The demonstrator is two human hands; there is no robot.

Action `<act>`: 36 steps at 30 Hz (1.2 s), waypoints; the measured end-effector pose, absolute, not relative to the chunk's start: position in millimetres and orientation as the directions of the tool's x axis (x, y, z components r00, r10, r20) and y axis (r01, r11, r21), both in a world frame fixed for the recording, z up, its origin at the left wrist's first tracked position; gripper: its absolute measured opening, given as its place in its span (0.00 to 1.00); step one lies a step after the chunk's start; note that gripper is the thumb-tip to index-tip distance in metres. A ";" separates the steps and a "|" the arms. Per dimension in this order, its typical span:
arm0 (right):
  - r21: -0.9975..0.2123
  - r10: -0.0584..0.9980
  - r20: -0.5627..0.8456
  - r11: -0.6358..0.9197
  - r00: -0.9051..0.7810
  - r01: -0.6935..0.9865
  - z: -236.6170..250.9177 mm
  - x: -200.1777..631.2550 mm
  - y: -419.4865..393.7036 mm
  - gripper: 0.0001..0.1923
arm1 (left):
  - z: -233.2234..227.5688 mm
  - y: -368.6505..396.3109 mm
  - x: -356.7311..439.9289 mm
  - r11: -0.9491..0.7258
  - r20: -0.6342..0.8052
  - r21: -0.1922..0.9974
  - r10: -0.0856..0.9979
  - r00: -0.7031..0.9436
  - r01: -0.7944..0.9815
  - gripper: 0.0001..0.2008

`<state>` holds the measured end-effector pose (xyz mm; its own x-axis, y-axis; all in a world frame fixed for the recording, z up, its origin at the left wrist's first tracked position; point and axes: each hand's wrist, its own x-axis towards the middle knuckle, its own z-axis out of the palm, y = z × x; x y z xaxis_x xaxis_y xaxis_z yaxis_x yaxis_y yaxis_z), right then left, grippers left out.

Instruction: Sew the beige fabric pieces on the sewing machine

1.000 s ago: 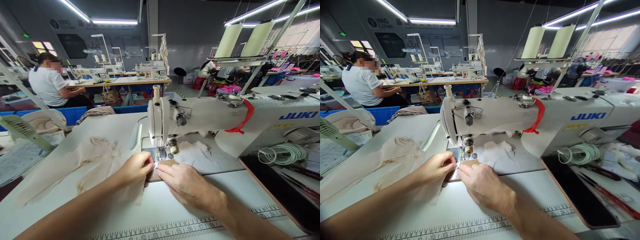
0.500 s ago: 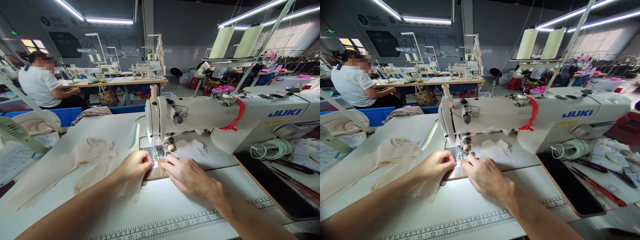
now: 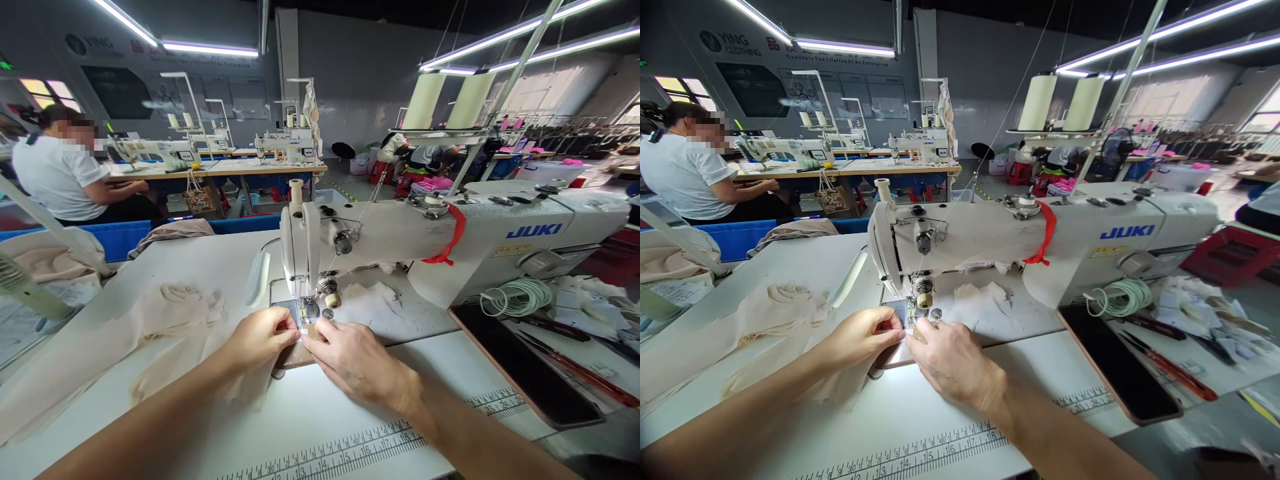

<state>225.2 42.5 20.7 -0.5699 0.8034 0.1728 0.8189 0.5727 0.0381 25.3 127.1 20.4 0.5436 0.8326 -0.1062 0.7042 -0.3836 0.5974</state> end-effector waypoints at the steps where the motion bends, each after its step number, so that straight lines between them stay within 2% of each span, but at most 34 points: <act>1: 0.040 0.805 0.163 0.572 -0.570 0.819 21.1 224.6 42.3 0.09 | 21.2 125.4 24.3 -0.462 -0.034 0.526 0.828 0.560 0.714 0.09; 3: 0.035 0.810 0.139 0.571 -0.570 0.820 22.0 223.9 42.2 0.09 | 21.6 119.6 21.7 -0.655 0.163 0.353 0.747 0.645 0.668 0.10; 6: 0.024 0.811 0.116 0.575 -0.573 0.818 23.0 224.0 42.6 0.08 | 17.8 104.5 16.9 -0.875 0.352 0.128 0.480 0.804 0.466 0.17; 8: 0.023 0.812 0.124 0.573 -0.571 0.819 23.2 224.4 42.9 0.08 | 12.5 92.3 14.1 -0.924 0.406 0.005 0.351 0.844 0.382 0.18; 10: 0.019 0.812 0.138 0.571 -0.568 0.821 23.0 224.8 43.1 0.10 | 6.7 81.9 12.1 -0.922 0.447 -0.102 0.294 0.845 0.375 0.18; 12: 0.018 0.810 0.139 0.573 -0.570 0.819 22.8 224.8 43.4 0.11 | 2.7 75.4 11.0 -0.909 0.466 -0.141 0.289 0.836 0.393 0.18; 17: 0.017 0.806 0.149 0.577 -0.573 0.816 20.8 224.3 44.0 0.10 | 3.4 74.0 11.5 -0.900 0.436 -0.135 0.321 0.841 0.414 0.18; 23: 0.012 0.796 0.243 0.569 -0.554 0.822 13.7 230.5 47.9 0.08 | 4.9 78.7 13.5 -0.889 0.382 -0.107 0.376 0.844 0.445 0.18; 30: -0.027 0.835 0.342 0.468 -0.432 0.883 16.2 248.8 61.1 0.09 | -4.4 87.8 17.7 -0.846 0.375 -0.115 0.448 0.811 0.521 0.18; 36: -0.047 0.845 0.375 0.429 -0.382 0.902 20.5 252.1 62.1 0.12 | -5.7 96.3 24.1 -0.835 0.366 -0.174 0.437 0.822 0.521 0.19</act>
